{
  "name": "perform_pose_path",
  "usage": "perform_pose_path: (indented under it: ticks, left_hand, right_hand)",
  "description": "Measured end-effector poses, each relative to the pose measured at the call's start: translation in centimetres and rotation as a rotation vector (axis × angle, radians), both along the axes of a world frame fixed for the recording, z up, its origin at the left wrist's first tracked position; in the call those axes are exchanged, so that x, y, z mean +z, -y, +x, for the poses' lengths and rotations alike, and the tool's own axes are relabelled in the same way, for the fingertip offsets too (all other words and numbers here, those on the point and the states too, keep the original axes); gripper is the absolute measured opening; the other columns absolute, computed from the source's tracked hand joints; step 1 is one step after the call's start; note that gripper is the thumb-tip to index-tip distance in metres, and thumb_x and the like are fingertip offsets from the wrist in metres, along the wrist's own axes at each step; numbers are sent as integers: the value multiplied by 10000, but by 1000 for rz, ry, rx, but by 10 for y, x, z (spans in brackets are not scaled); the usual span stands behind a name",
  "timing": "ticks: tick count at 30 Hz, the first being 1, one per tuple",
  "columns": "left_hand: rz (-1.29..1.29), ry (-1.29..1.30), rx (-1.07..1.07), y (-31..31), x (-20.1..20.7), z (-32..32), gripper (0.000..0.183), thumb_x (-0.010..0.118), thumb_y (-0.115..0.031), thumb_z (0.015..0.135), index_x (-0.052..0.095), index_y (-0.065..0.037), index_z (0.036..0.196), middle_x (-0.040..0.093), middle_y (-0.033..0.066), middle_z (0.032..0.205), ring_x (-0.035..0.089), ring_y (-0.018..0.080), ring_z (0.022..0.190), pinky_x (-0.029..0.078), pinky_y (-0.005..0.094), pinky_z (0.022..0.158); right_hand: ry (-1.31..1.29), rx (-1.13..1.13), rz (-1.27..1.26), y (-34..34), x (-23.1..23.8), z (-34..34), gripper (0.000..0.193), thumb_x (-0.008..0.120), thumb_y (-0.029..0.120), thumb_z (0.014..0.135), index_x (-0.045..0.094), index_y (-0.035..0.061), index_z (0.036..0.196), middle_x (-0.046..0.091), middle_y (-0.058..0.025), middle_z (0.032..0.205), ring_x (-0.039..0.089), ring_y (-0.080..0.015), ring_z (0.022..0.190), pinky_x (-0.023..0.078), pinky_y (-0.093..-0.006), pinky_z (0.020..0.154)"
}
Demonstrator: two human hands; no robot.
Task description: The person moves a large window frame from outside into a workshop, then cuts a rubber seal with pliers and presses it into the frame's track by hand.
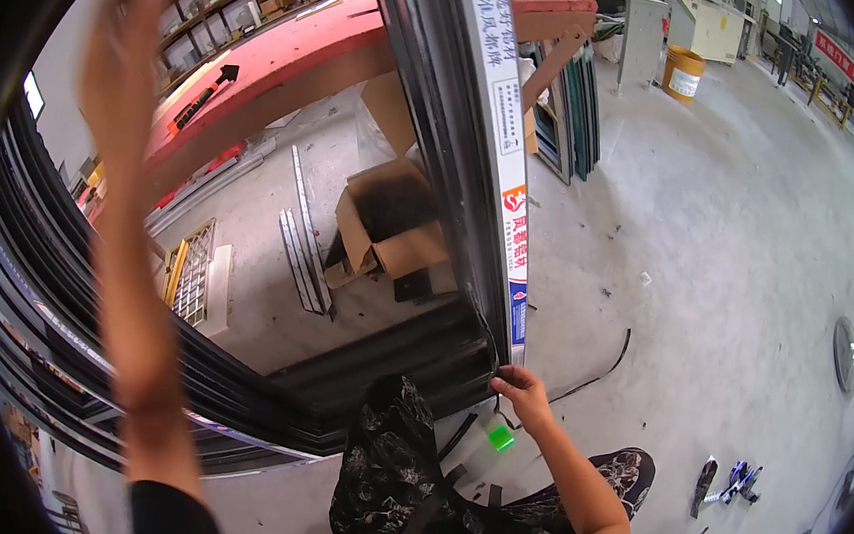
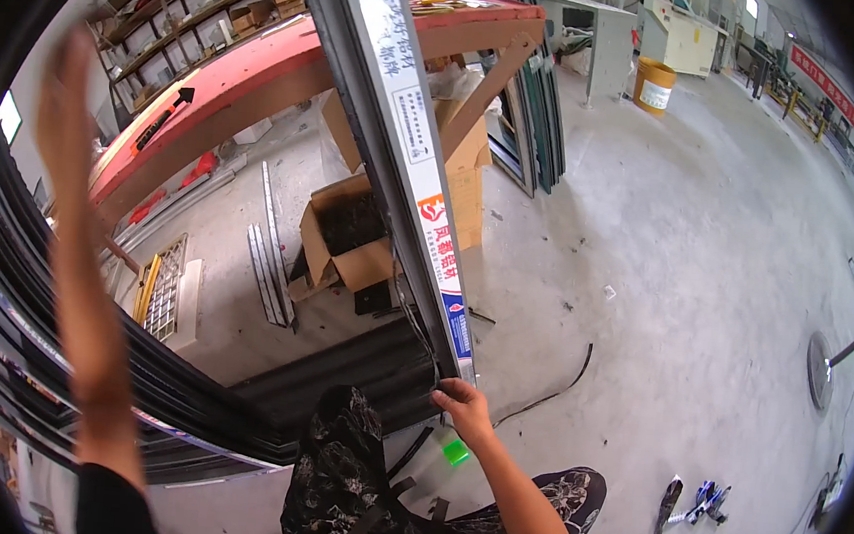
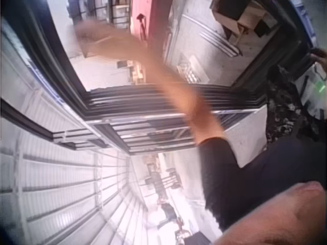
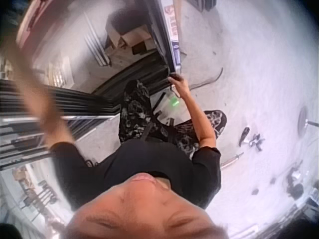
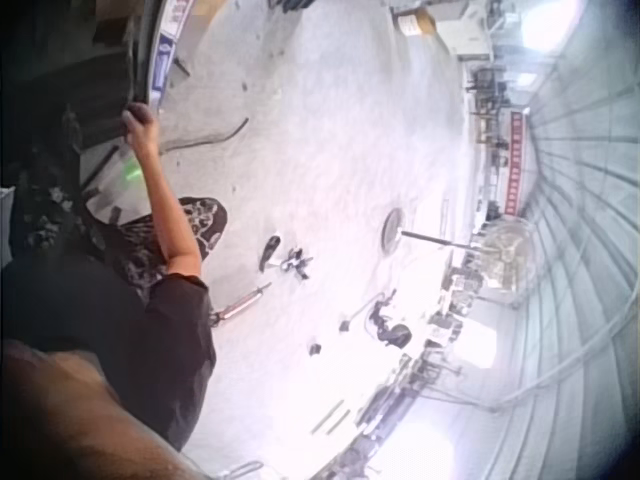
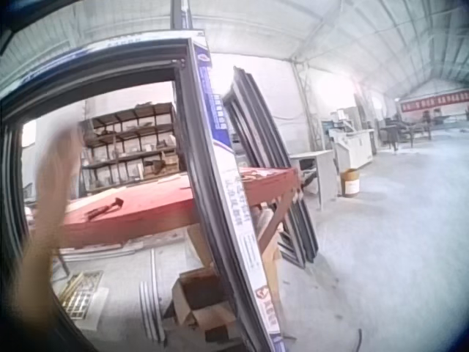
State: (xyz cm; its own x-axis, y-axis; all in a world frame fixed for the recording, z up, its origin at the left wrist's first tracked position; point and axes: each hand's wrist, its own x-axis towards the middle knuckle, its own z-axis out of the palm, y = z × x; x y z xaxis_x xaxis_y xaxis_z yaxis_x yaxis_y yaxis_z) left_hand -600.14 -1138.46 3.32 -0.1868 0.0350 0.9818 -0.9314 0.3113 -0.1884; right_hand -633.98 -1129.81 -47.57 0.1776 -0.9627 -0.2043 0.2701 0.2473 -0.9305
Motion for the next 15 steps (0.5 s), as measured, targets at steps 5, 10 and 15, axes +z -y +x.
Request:
perform_pose_path:
  ticks: [5, 10, 15]
  left_hand:
    - [1147, -627, -365, 12, -221, -96, 579, 543, -417, 925, 496, 60, 1249, 599, 169, 1163, 590, 235, 1044, 445, 305, 898]
    - [1167, -718, -633, 32, -289, -145, 494, 631, -264, 898, 518, 127, 1178, 644, 188, 1063, 626, 203, 965, 471, 279, 845]
    - [1007, -698, -490, 48, -309, -156, 332, 629, -206, 890, 588, 92, 1028, 651, 163, 874, 626, 197, 790, 478, 309, 722]
  right_hand:
    - [702, 525, 329, -10, 42, -28, 272, 602, 221, 910, 579, -14, 1048, 458, -3, 668, 426, -114, 578, 385, -238, 569]
    - [690, 444, 272, -10, 61, -39, 303, 649, 241, 880, 552, 17, 1060, 384, 24, 657, 317, -62, 558, 246, -183, 449]
    - [366, 197, 142, 1, 57, -49, 253, 695, 167, 842, 606, 71, 1059, 469, 14, 717, 382, -80, 565, 299, -213, 469]
